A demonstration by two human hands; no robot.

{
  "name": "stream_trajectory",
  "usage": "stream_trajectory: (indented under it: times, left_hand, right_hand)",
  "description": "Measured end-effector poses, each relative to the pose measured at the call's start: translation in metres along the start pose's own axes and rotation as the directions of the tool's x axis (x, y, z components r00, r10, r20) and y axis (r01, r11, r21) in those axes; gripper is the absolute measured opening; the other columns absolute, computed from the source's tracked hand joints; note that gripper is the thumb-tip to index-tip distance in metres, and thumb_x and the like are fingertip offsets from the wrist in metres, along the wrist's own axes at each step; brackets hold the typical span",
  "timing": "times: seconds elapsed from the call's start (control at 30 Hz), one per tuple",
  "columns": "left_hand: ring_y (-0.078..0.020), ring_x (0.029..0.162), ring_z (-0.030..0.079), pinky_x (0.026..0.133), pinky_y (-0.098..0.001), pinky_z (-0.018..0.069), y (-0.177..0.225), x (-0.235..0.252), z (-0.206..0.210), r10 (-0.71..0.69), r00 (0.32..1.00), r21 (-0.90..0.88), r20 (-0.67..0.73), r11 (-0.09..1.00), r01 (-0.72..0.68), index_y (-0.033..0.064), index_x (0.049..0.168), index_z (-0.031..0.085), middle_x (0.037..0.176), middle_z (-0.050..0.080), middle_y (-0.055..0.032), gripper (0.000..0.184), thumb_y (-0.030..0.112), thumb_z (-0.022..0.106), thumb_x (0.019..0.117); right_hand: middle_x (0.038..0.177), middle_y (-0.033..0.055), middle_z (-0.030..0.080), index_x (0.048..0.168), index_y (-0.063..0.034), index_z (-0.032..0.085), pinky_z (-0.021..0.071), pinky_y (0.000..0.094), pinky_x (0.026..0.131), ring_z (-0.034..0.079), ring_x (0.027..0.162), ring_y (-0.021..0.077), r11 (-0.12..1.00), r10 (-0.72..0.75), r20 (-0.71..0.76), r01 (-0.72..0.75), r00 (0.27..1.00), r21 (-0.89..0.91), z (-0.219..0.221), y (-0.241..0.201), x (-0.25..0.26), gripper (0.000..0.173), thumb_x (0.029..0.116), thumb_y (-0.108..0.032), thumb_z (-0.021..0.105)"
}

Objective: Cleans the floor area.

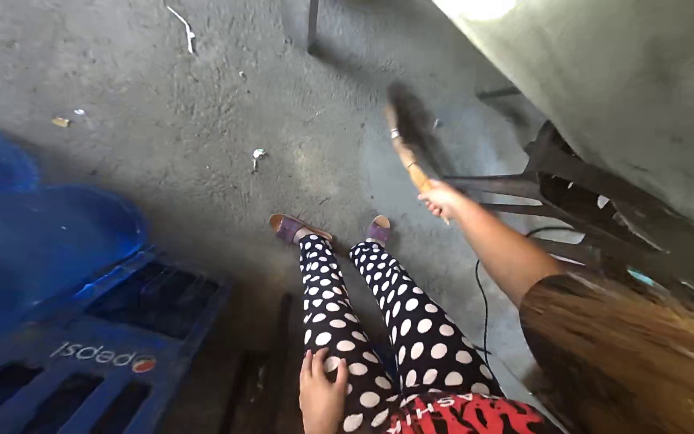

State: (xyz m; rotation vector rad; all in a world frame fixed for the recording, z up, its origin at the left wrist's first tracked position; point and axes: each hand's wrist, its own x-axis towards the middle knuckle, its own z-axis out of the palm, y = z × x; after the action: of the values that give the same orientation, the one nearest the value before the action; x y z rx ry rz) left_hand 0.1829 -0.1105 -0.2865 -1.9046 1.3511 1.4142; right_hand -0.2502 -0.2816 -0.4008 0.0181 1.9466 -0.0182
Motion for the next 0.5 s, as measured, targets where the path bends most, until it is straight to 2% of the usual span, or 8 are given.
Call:
stream_trajectory:
  times: [0.1, 0.17, 0.27, 0.37, 0.4, 0.47, 0.5]
  left_hand:
    - [-0.0455, 0.144, 0.042, 0.112, -0.0627, 0.0392, 0.014, 0.002, 0.005, -0.035, 0.998, 0.051, 0.051, 0.998, 0.032, 0.0073, 0.138, 0.062, 0.155, 0.044, -0.0275, 0.053, 0.038, 0.067, 0.0946]
    - [-0.0421, 0.147, 0.039, 0.113, -0.0612, 0.038, 0.023, 0.001, 0.0, -0.084, 0.991, 0.073, 0.108, 0.994, 0.077, 0.0115, 0.142, 0.059, 0.158, 0.041, -0.024, 0.054, 0.041, 0.064, 0.0972]
    - [-0.0403, 0.148, 0.038, 0.113, -0.0614, 0.0381, 0.028, 0.004, -0.007, -0.115, 0.979, 0.054, 0.166, 0.993, 0.107, 0.0141, 0.145, 0.056, 0.16, 0.039, -0.0216, 0.055, 0.043, 0.061, 0.0983]
    - [-0.0388, 0.15, 0.036, 0.113, -0.0633, 0.0367, 0.03, 0.009, -0.019, -0.154, 0.959, 0.045, 0.238, 0.988, 0.148, 0.017, 0.148, 0.054, 0.162, 0.037, -0.0189, 0.056, 0.045, 0.059, 0.0997]
    - [-0.0391, 0.15, 0.035, 0.113, -0.0647, 0.0356, 0.029, 0.011, -0.024, -0.16, 0.954, 0.031, 0.252, 0.987, 0.157, 0.0171, 0.148, 0.053, 0.163, 0.036, -0.0184, 0.056, 0.045, 0.059, 0.1]
    - [-0.0386, 0.15, 0.035, 0.113, -0.0646, 0.0361, 0.023, 0.014, -0.032, -0.166, 0.955, 0.005, 0.245, 0.985, 0.17, 0.0182, 0.148, 0.054, 0.163, 0.037, -0.0172, 0.056, 0.046, 0.058, 0.0994]
    - [-0.038, 0.15, 0.036, 0.113, -0.0635, 0.0366, 0.018, 0.015, -0.036, -0.164, 0.957, -0.015, 0.238, 0.985, 0.172, 0.018, 0.147, 0.054, 0.162, 0.037, -0.0172, 0.056, 0.046, 0.059, 0.0992]
  right_hand:
    - [0.087, 0.0055, 0.054, 0.161, -0.0251, 0.031, 0.0352, 0.0245, 0.048, 0.04, 0.054, 0.0088, 0.992, -0.116, 0.148, 0.123, 0.982, -0.035, 0.016, 0.023, -0.048, 0.065, 0.1042, -0.018, 0.061]
    - [0.091, 0.0067, 0.054, 0.164, -0.0239, 0.024, 0.0375, 0.0273, 0.05, 0.042, 0.057, 0.0107, 0.987, -0.141, 0.201, 0.153, 0.969, -0.044, 0.028, 0.039, -0.076, 0.069, 0.1047, -0.018, 0.06]
    - [0.088, 0.0065, 0.05, 0.165, -0.022, 0.019, 0.0377, 0.029, 0.049, 0.041, 0.056, 0.0122, 0.993, -0.104, 0.129, 0.097, 0.986, 0.06, 0.043, 0.069, -0.113, 0.071, 0.1054, -0.017, 0.058]
    - [0.08, 0.002, 0.042, 0.159, -0.0171, 0.025, 0.0341, 0.0251, 0.045, 0.037, 0.051, 0.0091, 0.976, 0.033, 0.038, -0.04, 0.999, 0.216, 0.05, 0.091, -0.124, 0.059, 0.1075, -0.015, 0.053]
    - [0.076, 0.0001, 0.04, 0.152, -0.0146, 0.032, 0.0325, 0.0233, 0.043, 0.035, 0.049, 0.0075, 0.958, 0.096, 0.018, -0.097, 0.995, 0.271, 0.051, 0.093, -0.119, 0.048, 0.1079, -0.015, 0.051]
    - [0.064, -0.0045, 0.034, 0.118, -0.0118, 0.045, 0.029, 0.0183, 0.039, 0.031, 0.042, 0.0033, 0.903, 0.228, 0.023, -0.22, 0.973, 0.369, 0.062, 0.084, -0.104, 0.011, 0.1075, -0.014, 0.049]
    - [0.058, -0.006, 0.033, 0.102, -0.0122, 0.045, 0.0278, 0.0166, 0.036, 0.029, 0.04, 0.0019, 0.873, 0.277, 0.063, -0.278, 0.959, 0.4, 0.073, 0.071, -0.099, 0.006, 0.1072, -0.015, 0.047]
